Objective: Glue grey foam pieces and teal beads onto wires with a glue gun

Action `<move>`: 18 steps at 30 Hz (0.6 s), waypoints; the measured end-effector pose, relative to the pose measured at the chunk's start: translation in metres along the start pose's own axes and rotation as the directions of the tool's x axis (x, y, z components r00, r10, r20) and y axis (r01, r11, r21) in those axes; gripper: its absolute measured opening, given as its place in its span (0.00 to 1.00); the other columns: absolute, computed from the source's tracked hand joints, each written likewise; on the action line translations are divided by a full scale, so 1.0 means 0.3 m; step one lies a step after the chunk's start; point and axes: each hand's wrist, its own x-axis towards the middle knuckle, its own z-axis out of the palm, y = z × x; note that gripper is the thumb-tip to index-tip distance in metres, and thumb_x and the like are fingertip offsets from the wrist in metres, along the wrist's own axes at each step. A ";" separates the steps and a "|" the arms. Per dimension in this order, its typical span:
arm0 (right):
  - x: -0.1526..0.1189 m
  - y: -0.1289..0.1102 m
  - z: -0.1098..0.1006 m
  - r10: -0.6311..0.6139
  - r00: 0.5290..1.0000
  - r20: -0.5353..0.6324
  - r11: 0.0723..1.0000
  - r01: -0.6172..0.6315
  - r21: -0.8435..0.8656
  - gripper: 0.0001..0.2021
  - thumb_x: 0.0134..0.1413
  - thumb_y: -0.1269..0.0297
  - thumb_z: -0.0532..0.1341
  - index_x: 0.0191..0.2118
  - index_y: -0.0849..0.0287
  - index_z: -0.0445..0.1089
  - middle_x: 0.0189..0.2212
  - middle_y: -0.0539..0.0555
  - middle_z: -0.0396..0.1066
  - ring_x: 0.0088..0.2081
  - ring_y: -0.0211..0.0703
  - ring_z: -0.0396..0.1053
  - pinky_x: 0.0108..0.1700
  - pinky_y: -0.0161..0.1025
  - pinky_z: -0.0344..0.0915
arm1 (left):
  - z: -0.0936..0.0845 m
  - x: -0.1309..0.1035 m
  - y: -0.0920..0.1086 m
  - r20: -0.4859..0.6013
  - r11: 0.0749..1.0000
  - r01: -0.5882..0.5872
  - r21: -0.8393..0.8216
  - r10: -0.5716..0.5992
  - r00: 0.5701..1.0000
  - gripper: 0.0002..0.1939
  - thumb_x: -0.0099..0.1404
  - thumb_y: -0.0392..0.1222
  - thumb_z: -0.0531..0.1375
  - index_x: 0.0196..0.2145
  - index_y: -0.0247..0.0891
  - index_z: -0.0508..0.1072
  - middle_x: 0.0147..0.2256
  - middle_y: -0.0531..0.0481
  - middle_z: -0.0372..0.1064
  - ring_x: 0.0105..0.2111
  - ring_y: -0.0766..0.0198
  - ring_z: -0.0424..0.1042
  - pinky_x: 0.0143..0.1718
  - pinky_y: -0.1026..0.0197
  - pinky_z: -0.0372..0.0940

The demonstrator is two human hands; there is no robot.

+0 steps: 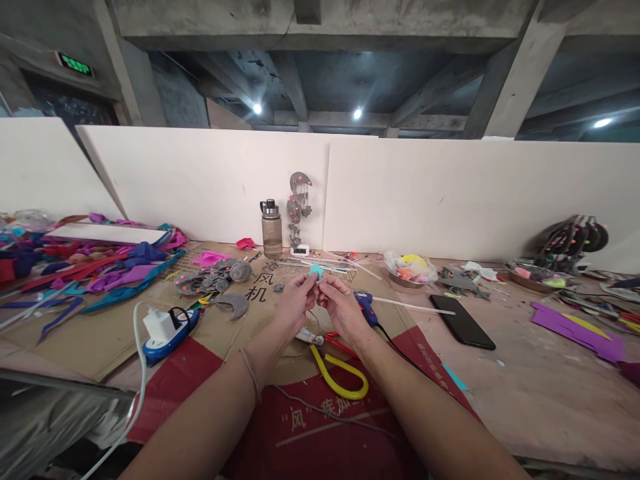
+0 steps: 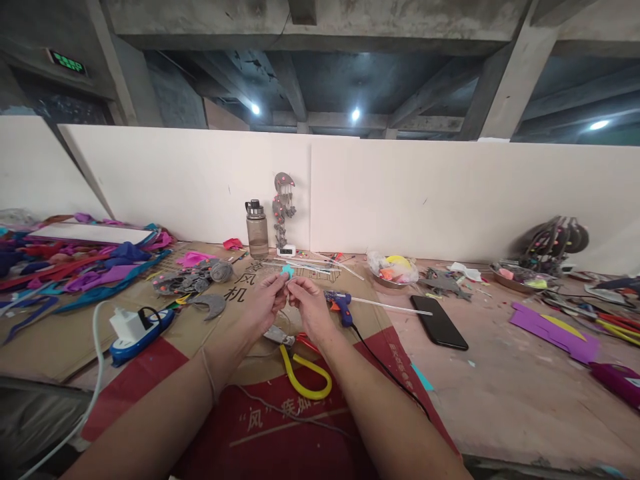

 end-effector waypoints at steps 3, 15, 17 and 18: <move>0.000 -0.020 -0.005 0.005 0.996 -0.087 0.997 0.001 0.074 0.11 0.39 0.61 0.69 0.24 0.56 0.67 0.25 0.47 0.67 0.29 0.35 0.64 0.36 0.36 0.62 | -0.005 0.008 -0.010 -0.085 0.991 -0.093 0.094 0.101 0.991 0.17 0.51 0.50 0.68 0.23 0.34 0.69 0.21 0.56 0.60 0.21 0.74 0.56 0.23 0.68 0.51; 0.017 -0.055 -0.045 0.079 0.970 -0.228 0.997 -0.076 0.023 0.17 0.35 0.60 0.70 0.26 0.56 0.60 0.17 0.41 0.53 0.19 0.29 0.47 0.19 0.29 0.43 | -0.006 0.014 -0.009 -0.092 0.999 -0.040 0.019 0.041 0.995 0.16 0.43 0.42 0.72 0.27 0.33 0.73 0.24 0.55 0.67 0.23 0.73 0.62 0.25 0.67 0.56; 0.015 -0.062 -0.040 0.064 0.976 -0.209 0.998 -0.069 -0.015 0.17 0.36 0.57 0.70 0.25 0.57 0.61 0.18 0.41 0.54 0.19 0.28 0.46 0.19 0.29 0.42 | -0.005 0.013 -0.005 -0.081 1.000 -0.001 -0.019 -0.001 0.997 0.16 0.43 0.41 0.72 0.27 0.33 0.73 0.24 0.54 0.68 0.23 0.73 0.63 0.26 0.67 0.58; 0.013 -0.066 -0.037 0.053 0.979 -0.197 0.998 -0.060 -0.032 0.17 0.36 0.55 0.70 0.26 0.57 0.62 0.18 0.42 0.56 0.19 0.28 0.46 0.20 0.30 0.43 | -0.006 0.014 -0.003 -0.074 0.999 0.023 -0.041 -0.026 0.997 0.16 0.43 0.41 0.72 0.27 0.32 0.73 0.24 0.53 0.68 0.23 0.73 0.63 0.26 0.67 0.58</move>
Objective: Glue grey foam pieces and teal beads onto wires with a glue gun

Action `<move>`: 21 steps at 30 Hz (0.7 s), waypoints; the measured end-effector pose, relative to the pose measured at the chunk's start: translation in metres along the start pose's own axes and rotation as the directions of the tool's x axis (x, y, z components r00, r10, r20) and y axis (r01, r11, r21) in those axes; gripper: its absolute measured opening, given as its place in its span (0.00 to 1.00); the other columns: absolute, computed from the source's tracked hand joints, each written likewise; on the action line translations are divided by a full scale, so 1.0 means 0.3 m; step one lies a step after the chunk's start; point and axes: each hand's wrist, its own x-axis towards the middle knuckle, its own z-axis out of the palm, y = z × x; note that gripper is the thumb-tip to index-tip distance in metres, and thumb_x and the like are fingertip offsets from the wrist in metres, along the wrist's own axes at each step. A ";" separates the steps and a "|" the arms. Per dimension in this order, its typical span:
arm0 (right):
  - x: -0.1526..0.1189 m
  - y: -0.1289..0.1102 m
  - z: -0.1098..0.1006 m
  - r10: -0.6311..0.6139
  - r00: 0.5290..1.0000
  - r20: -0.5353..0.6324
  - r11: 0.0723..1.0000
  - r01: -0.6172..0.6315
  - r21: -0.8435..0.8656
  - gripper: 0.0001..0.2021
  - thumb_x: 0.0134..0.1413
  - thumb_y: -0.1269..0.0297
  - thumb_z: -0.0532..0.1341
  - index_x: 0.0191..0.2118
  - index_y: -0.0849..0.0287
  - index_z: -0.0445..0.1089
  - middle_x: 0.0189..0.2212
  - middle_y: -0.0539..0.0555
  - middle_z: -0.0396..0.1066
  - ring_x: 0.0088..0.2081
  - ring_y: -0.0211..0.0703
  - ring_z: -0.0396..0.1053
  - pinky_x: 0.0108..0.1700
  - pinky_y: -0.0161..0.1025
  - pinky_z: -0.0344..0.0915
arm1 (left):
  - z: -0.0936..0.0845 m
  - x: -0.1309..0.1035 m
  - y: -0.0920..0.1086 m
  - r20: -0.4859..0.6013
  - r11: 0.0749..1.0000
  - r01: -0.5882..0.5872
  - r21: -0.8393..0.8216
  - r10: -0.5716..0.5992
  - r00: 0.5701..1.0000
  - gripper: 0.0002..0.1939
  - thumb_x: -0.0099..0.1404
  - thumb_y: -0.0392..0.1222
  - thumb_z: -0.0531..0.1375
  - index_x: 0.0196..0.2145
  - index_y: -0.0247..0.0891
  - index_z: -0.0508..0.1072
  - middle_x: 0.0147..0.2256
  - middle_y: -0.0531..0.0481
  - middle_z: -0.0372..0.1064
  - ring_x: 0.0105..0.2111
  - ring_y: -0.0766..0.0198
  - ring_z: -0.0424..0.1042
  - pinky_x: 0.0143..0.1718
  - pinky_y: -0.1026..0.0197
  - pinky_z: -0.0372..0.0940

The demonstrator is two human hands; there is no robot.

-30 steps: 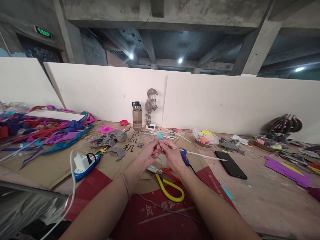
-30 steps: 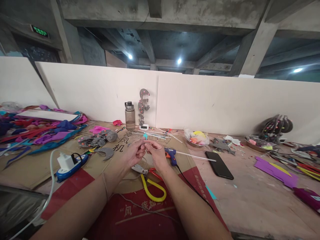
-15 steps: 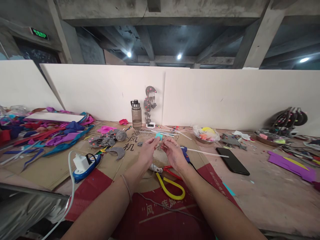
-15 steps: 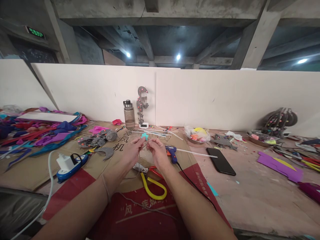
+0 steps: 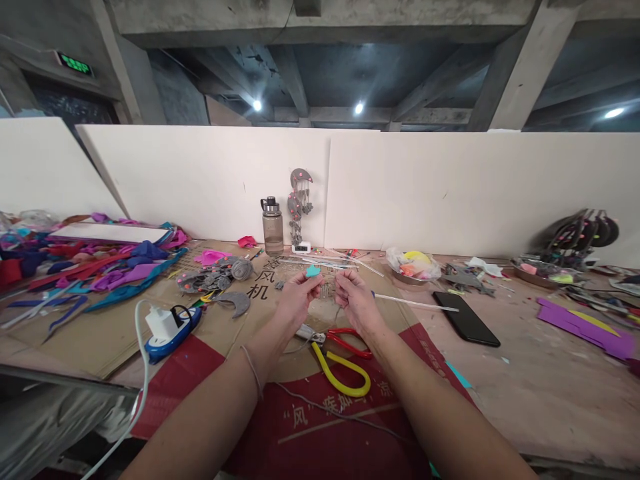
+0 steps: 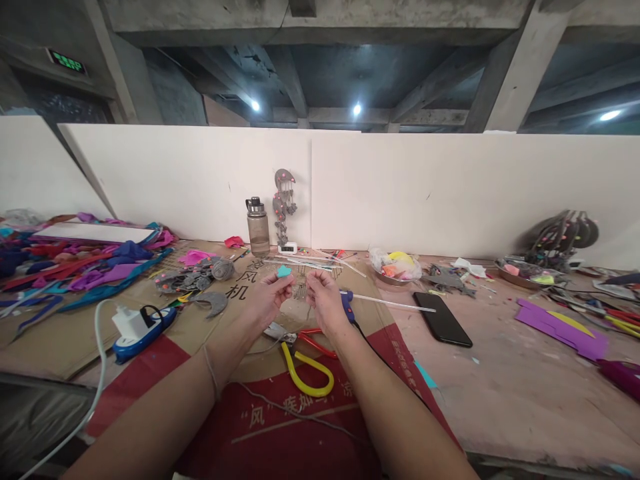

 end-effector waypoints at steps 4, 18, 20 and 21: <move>-0.006 -0.008 0.001 -0.058 0.997 0.048 0.994 0.062 -0.087 0.18 0.38 0.52 0.70 0.31 0.56 0.66 0.23 0.45 0.66 0.21 0.30 0.52 0.21 0.30 0.46 | -0.004 0.005 -0.007 0.031 0.996 0.085 -0.038 -0.084 0.996 0.16 0.43 0.41 0.72 0.27 0.31 0.73 0.25 0.52 0.69 0.24 0.72 0.64 0.27 0.67 0.59; 0.013 -0.006 -0.038 -0.254 0.966 0.052 0.760 0.233 -0.607 0.13 0.47 0.53 0.61 0.30 0.59 0.70 0.26 0.50 0.70 0.28 0.37 0.63 0.33 0.36 0.60 | 0.003 -0.004 -0.032 0.144 0.971 -0.020 0.240 -0.015 0.989 0.16 0.46 0.48 0.70 0.27 0.33 0.74 0.26 0.53 0.67 0.24 0.71 0.58 0.26 0.64 0.53; 0.011 -0.015 -0.038 -0.273 0.961 0.054 0.716 0.240 -0.655 0.12 0.48 0.54 0.59 0.29 0.59 0.69 0.23 0.48 0.68 0.25 0.36 0.60 0.31 0.35 0.58 | 0.004 -0.008 -0.023 0.175 0.942 -0.050 0.332 -0.010 0.985 0.15 0.48 0.48 0.69 0.26 0.33 0.74 0.25 0.53 0.66 0.24 0.71 0.58 0.27 0.64 0.53; 0.011 -0.018 -0.037 -0.275 0.960 0.052 0.703 0.238 -0.670 0.12 0.48 0.55 0.59 0.28 0.59 0.68 0.23 0.48 0.67 0.25 0.35 0.59 0.30 0.35 0.57 | 0.004 -0.010 -0.017 0.188 0.926 -0.073 0.371 0.002 0.982 0.15 0.49 0.48 0.68 0.26 0.34 0.74 0.24 0.54 0.65 0.24 0.71 0.58 0.27 0.64 0.54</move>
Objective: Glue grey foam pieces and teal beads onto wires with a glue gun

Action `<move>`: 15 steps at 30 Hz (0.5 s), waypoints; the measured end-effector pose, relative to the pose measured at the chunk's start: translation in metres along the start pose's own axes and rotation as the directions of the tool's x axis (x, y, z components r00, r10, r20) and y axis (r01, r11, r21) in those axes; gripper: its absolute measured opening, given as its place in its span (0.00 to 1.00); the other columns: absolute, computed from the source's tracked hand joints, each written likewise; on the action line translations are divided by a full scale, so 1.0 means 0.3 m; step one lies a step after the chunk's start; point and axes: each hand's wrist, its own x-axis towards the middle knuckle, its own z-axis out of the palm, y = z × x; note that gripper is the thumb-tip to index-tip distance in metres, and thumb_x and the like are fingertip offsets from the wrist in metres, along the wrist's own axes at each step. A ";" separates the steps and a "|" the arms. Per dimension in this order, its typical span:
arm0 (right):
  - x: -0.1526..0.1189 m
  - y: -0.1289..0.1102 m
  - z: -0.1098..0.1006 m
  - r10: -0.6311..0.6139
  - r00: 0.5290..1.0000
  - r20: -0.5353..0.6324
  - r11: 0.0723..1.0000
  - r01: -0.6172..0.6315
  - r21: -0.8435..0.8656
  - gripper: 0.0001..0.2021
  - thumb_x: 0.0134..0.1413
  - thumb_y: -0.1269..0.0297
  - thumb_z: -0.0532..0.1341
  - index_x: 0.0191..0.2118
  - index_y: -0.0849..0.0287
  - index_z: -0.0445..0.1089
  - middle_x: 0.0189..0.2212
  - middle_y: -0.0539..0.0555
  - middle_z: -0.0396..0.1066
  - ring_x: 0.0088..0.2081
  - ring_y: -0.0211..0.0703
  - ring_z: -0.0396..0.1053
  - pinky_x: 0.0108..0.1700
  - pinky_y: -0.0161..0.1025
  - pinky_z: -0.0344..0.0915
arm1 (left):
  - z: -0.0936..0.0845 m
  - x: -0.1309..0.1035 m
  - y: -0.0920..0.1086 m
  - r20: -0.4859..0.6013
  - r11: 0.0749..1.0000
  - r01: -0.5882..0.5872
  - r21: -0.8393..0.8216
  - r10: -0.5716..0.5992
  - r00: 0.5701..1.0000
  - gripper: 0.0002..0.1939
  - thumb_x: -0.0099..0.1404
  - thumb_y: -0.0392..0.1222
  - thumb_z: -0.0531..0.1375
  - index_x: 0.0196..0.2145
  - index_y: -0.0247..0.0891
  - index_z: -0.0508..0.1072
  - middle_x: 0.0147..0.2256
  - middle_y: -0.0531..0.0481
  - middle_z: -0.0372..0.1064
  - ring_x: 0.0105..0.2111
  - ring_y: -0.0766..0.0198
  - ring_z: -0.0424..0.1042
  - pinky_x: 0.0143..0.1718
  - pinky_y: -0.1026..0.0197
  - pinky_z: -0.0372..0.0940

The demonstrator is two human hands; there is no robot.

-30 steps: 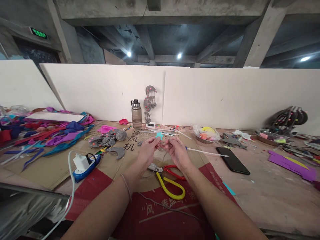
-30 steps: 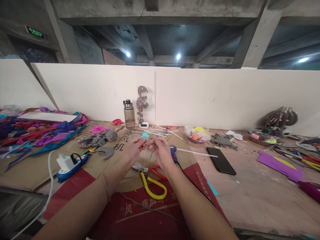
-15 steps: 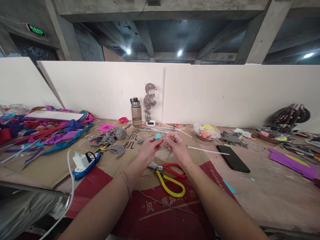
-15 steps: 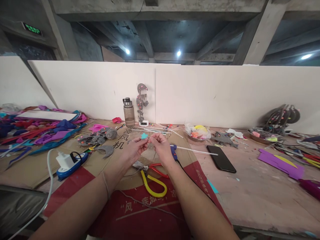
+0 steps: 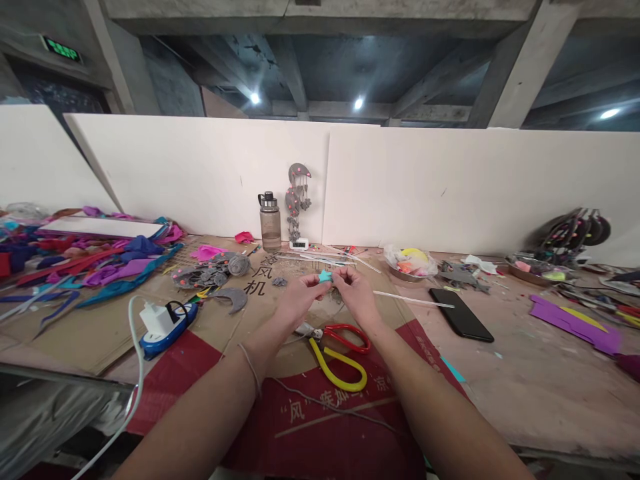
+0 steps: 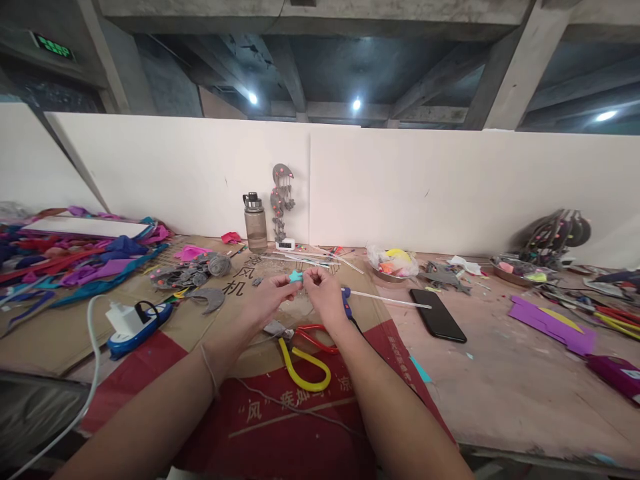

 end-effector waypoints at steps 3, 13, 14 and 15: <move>0.004 0.000 -0.002 0.004 1.000 0.001 0.999 -0.004 -0.037 0.11 0.47 0.55 0.58 0.26 0.58 0.66 0.21 0.47 0.64 0.23 0.35 0.56 0.28 0.34 0.56 | -0.006 -0.004 0.015 -0.012 0.994 -0.052 0.099 0.053 0.998 0.14 0.53 0.49 0.66 0.29 0.34 0.74 0.24 0.53 0.66 0.25 0.69 0.62 0.29 0.64 0.56; 0.002 0.011 0.006 -0.122 0.992 -0.010 0.966 0.116 -0.233 0.09 0.48 0.58 0.56 0.26 0.58 0.66 0.20 0.47 0.62 0.23 0.36 0.57 0.29 0.35 0.55 | -0.019 -0.001 0.029 -0.096 0.939 -0.094 0.330 0.132 0.987 0.12 0.54 0.48 0.63 0.28 0.35 0.74 0.22 0.51 0.69 0.24 0.66 0.65 0.26 0.64 0.59; 0.002 0.012 0.007 -0.144 0.989 -0.011 0.956 0.137 -0.258 0.08 0.49 0.59 0.56 0.26 0.58 0.66 0.20 0.47 0.63 0.23 0.36 0.57 0.29 0.35 0.56 | -0.019 -0.002 0.030 -0.094 0.938 -0.096 0.332 0.134 0.986 0.12 0.54 0.48 0.63 0.28 0.35 0.74 0.22 0.51 0.69 0.23 0.66 0.66 0.25 0.65 0.59; 0.002 0.014 0.006 -0.163 0.987 -0.009 0.948 0.154 -0.280 0.08 0.49 0.60 0.55 0.27 0.58 0.66 0.21 0.48 0.63 0.24 0.36 0.58 0.30 0.35 0.56 | -0.018 -0.003 0.031 -0.089 0.938 -0.098 0.332 0.134 0.987 0.12 0.54 0.48 0.63 0.28 0.35 0.74 0.22 0.51 0.69 0.23 0.66 0.66 0.25 0.65 0.59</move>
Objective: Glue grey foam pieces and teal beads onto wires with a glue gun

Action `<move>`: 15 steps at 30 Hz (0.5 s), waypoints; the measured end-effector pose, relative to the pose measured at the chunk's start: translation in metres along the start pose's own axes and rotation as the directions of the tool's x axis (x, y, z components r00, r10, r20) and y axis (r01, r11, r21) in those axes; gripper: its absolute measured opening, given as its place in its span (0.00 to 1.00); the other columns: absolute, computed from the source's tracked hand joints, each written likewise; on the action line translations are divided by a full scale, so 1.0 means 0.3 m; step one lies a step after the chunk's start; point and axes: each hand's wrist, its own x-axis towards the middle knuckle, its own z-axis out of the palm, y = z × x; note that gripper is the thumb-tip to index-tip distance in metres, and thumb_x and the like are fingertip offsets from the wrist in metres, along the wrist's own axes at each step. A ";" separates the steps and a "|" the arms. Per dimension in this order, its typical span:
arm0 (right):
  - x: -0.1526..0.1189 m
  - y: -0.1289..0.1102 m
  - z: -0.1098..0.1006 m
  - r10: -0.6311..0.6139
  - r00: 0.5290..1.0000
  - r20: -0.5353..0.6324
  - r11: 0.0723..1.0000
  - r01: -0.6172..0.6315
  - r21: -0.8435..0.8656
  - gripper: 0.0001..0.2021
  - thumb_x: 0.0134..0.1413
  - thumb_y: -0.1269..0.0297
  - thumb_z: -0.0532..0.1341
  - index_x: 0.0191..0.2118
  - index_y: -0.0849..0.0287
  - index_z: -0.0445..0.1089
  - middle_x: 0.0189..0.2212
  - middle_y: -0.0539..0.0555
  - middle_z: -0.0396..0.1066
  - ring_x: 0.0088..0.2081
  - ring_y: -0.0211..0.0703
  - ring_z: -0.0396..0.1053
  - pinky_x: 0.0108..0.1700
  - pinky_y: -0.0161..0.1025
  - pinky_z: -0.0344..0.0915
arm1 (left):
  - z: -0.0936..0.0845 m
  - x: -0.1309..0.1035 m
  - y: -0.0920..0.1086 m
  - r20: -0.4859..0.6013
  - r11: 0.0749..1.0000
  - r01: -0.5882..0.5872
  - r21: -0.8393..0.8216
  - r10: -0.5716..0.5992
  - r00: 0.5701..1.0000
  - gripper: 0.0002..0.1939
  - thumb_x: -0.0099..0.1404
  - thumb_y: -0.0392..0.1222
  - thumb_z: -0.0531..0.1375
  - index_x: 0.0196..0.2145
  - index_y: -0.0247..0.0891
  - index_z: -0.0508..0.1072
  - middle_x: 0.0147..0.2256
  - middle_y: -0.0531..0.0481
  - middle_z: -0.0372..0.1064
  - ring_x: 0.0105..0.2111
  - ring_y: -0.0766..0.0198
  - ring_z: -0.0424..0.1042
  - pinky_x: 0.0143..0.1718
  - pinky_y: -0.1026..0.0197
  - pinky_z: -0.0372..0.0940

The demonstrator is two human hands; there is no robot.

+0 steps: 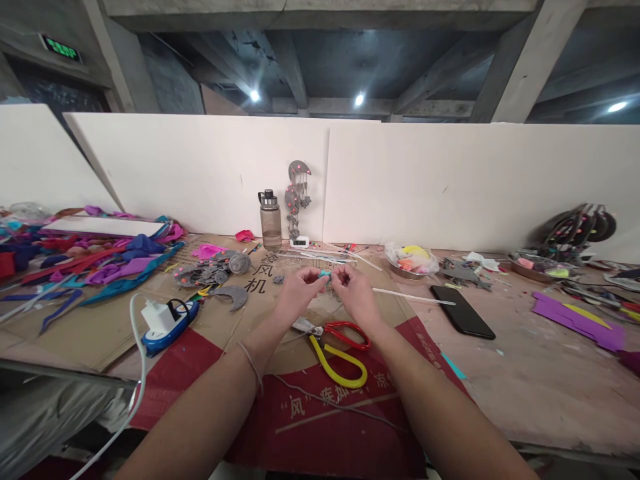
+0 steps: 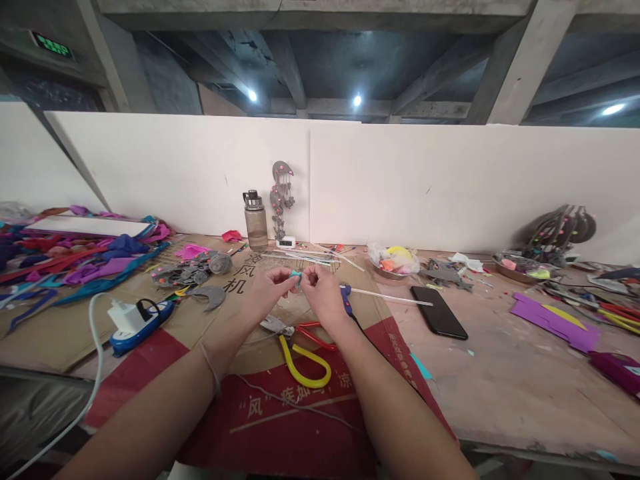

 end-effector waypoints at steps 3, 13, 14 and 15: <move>-0.002 0.006 -0.001 -0.028 1.000 0.003 0.999 0.029 -0.040 0.08 0.51 0.62 0.55 0.28 0.58 0.67 0.22 0.48 0.65 0.25 0.36 0.59 0.31 0.35 0.57 | 0.000 0.001 -0.007 0.009 1.000 0.013 0.004 -0.013 1.000 0.12 0.54 0.48 0.63 0.28 0.35 0.74 0.21 0.52 0.68 0.21 0.67 0.65 0.23 0.65 0.58; -0.006 0.016 -0.017 -0.053 0.986 0.156 0.987 0.075 -0.143 0.15 0.62 0.58 0.49 0.33 0.58 0.70 0.30 0.53 0.73 0.33 0.41 0.67 0.38 0.36 0.61 | -0.086 0.071 -0.067 -0.174 1.000 -0.025 0.018 0.028 0.984 0.12 0.57 0.48 0.61 0.26 0.36 0.71 0.19 0.54 0.66 0.16 0.72 0.58 0.19 0.67 0.53; 0.003 0.026 -0.031 -0.033 0.990 0.141 0.980 0.059 -0.190 0.16 0.63 0.58 0.48 0.34 0.58 0.70 0.31 0.54 0.73 0.34 0.41 0.68 0.39 0.36 0.61 | -0.098 0.081 -0.072 -0.204 1.000 -0.030 -0.008 0.027 0.979 0.12 0.56 0.48 0.61 0.25 0.36 0.70 0.19 0.55 0.65 0.16 0.72 0.58 0.19 0.67 0.53; 0.013 0.041 -0.048 -0.004 0.995 0.105 0.968 0.030 -0.250 0.16 0.64 0.58 0.48 0.35 0.58 0.70 0.33 0.55 0.74 0.35 0.42 0.69 0.40 0.36 0.61 | -0.107 0.089 -0.076 -0.222 0.999 -0.028 -0.046 0.017 0.975 0.12 0.56 0.48 0.61 0.24 0.36 0.70 0.19 0.55 0.65 0.16 0.72 0.58 0.18 0.67 0.52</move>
